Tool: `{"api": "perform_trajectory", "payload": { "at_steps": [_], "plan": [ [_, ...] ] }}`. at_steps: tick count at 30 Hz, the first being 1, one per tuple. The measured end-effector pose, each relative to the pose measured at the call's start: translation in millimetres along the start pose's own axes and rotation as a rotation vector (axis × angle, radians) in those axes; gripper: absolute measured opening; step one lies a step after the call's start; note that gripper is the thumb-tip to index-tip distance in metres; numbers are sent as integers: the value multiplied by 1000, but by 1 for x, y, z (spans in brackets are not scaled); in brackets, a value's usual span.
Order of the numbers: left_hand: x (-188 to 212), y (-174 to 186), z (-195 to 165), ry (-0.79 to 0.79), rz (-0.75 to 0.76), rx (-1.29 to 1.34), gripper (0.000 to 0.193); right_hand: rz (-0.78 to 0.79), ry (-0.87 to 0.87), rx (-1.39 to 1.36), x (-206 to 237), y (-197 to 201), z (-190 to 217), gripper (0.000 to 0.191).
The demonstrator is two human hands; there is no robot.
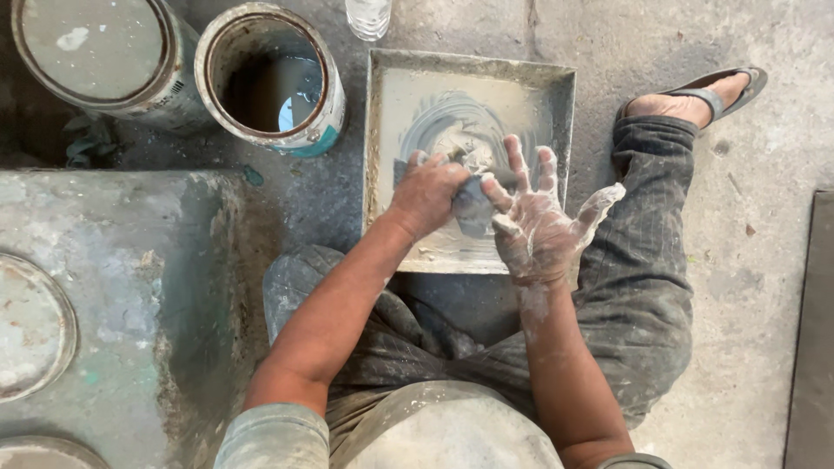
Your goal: The person sits on the ground and pours liquid from a can into a square tray holding powder, then mixes and kneads the two together by hand until a paste forms. They continue working the mixture and later reach into a can, handling the material with their bare hands.
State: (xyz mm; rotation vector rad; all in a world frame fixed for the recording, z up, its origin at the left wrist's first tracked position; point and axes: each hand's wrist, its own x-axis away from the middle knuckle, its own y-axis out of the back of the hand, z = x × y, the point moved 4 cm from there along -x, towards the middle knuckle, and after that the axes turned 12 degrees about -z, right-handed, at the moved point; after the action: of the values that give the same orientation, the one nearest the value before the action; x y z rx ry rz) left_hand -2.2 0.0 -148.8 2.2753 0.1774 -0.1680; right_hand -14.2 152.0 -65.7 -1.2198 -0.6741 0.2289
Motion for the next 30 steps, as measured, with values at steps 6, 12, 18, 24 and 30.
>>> {"api": "perform_trajectory", "payload": {
  "at_steps": [6, 12, 18, 24, 30],
  "plan": [
    [-17, 11, 13, 130, -61, -142, 26, 53, -40, 15, 12, 8, -4, 94],
    [-11, 5, 13, 230, -164, 104, 57, 31, 18, -3, 1, 28, 2, 95],
    [-10, -7, 47, 362, -295, 102, 63, 129, -16, 26, 20, 39, -3, 86],
    [-2, -13, 51, 295, -61, 348, 76, 122, -159, 91, 34, 48, 2, 98],
    [9, -10, 25, 64, -222, 293, 73, -22, -151, 303, 23, 59, -12, 113]
  ]
}}
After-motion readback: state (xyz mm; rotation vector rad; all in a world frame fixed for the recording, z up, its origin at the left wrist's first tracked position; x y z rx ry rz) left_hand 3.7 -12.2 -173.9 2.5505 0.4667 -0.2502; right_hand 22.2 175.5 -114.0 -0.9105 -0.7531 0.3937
